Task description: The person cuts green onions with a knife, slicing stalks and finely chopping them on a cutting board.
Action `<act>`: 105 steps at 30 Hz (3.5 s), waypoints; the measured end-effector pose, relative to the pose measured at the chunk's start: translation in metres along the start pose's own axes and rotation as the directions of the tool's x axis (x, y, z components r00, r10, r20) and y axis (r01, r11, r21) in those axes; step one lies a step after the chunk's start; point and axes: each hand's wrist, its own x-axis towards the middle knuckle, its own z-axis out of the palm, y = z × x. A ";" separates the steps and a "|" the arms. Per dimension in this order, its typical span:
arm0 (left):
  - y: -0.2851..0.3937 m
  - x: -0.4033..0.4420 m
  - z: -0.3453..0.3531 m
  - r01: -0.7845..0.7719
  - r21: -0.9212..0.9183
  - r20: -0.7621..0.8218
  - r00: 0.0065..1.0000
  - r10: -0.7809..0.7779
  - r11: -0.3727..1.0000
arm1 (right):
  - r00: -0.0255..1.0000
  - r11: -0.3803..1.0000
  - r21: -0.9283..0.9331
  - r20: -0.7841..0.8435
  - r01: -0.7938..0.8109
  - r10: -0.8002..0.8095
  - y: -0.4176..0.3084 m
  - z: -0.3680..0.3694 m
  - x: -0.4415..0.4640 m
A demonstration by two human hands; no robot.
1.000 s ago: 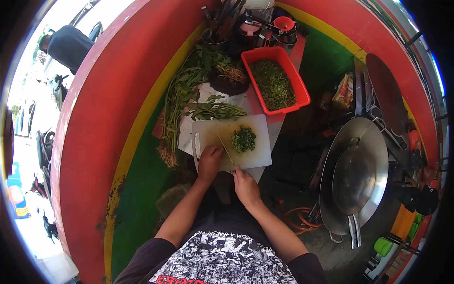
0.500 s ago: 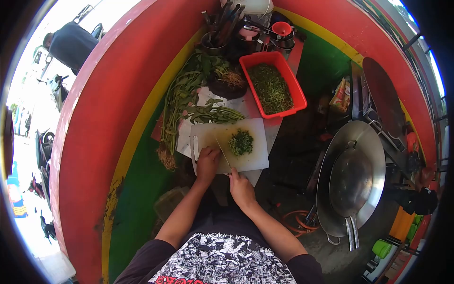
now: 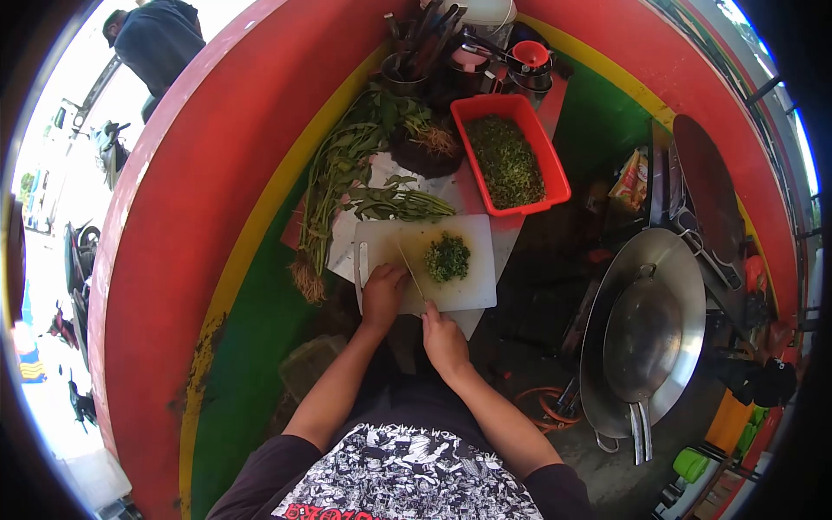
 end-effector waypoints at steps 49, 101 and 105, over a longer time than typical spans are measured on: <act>0.002 -0.006 -0.005 0.035 0.036 -0.051 0.998 -0.033 0.999 | 0.995 0.996 0.022 -0.034 0.090 -0.089 0.004 0.013 0.038; -0.005 -0.010 -0.006 -0.238 0.044 -0.018 0.971 0.239 0.970 | 0.998 0.999 0.031 -0.054 0.045 -0.043 0.019 -0.008 0.007; -0.004 -0.011 -0.001 -0.218 0.050 -0.051 0.974 0.220 0.975 | 0.998 0.998 0.037 0.012 0.059 -0.059 0.017 -0.006 -0.019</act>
